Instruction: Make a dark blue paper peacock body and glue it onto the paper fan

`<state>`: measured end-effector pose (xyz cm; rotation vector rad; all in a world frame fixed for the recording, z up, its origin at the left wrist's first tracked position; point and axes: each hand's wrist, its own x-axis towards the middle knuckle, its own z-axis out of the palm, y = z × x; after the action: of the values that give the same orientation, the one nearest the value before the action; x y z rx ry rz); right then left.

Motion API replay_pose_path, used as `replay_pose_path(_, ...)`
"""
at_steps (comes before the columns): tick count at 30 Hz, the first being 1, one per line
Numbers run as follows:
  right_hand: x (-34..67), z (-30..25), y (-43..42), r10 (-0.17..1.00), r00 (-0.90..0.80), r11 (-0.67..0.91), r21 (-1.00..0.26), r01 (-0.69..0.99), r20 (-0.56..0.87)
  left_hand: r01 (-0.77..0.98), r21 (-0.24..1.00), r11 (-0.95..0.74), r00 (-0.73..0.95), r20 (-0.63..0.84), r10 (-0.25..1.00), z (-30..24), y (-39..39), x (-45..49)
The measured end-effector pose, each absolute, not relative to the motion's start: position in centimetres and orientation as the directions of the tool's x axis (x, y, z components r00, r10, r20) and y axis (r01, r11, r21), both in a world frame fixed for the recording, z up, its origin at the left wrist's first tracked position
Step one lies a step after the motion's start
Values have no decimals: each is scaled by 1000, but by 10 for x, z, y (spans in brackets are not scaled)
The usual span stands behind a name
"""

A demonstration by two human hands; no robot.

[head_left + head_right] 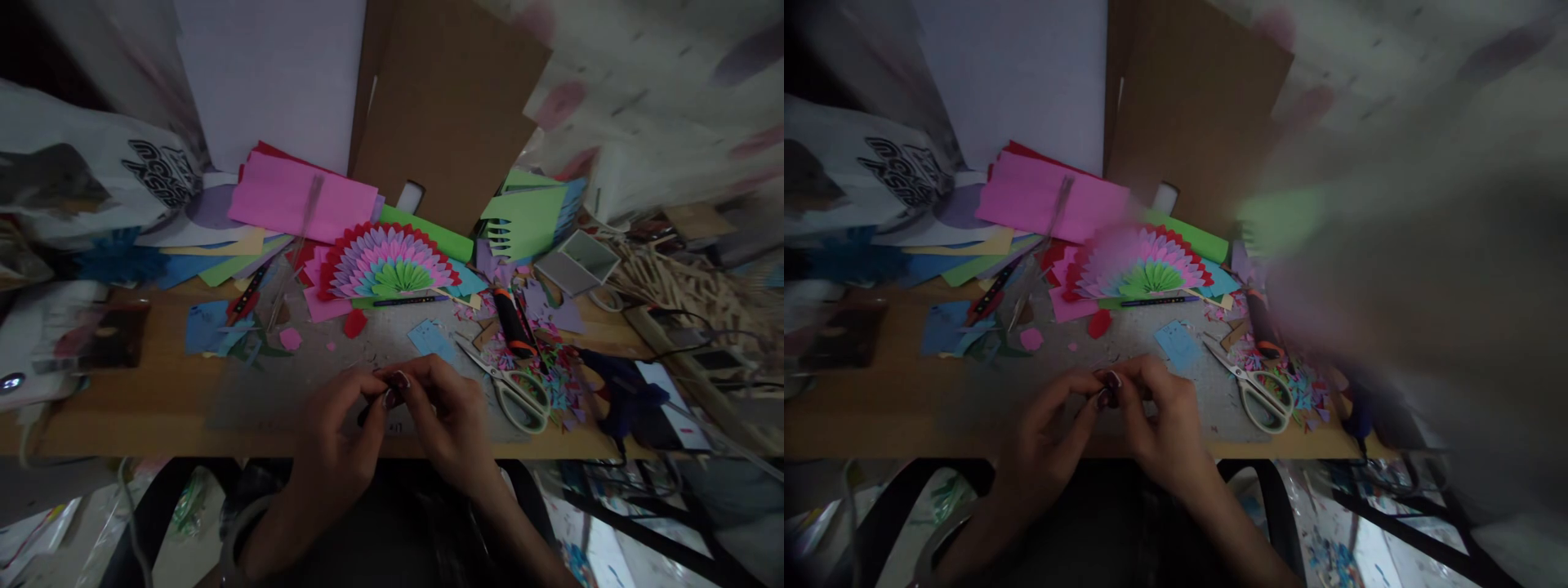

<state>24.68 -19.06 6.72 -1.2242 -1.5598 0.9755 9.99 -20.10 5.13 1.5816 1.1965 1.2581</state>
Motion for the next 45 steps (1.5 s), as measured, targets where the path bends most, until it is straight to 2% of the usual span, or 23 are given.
replay_pose_path(4, 251, 65, -190, 992, -96, 89, -987, 134, 77, 204, 945, -255, 73, 245, 967, 52, -199, 99)
replay_pose_path(7, 252, 66, -190, 994, -94, 62, -995, 76, 54, 220, 944, -246, 74, 235, 969, 53, -199, 98)
replay_pose_path(12, 250, 66, -191, 994, -97, 70, -987, 144, 56, 232, 937, -262, 83, 249, 965, 53, -198, 98)
replay_pose_path(22, 241, 66, -191, 988, -58, 155, -970, 190, 146, 396, 809, -435, 97, 434, 896, 54, -196, 97)
replay_pose_path(31, 236, 63, -190, 974, -15, 224, -942, 249, 228, 375, 834, -404, 79, 406, 910, 44, -199, 98)
replay_pose_path(37, 236, 60, -187, 967, -27, 249, -927, 280, 252, 378, 825, -421, 44, 438, 898, 40, -198, 99)
replay_pose_path(41, 238, 56, -182, 977, -33, 211, -949, 237, 209, 316, 867, -385, -31, 415, 910, 37, -196, 104)
replay_pose_path(45, 235, 48, -180, 997, -11, 71, -986, 153, 70, 275, 919, -284, -106, 323, 941, 36, -193, 109)
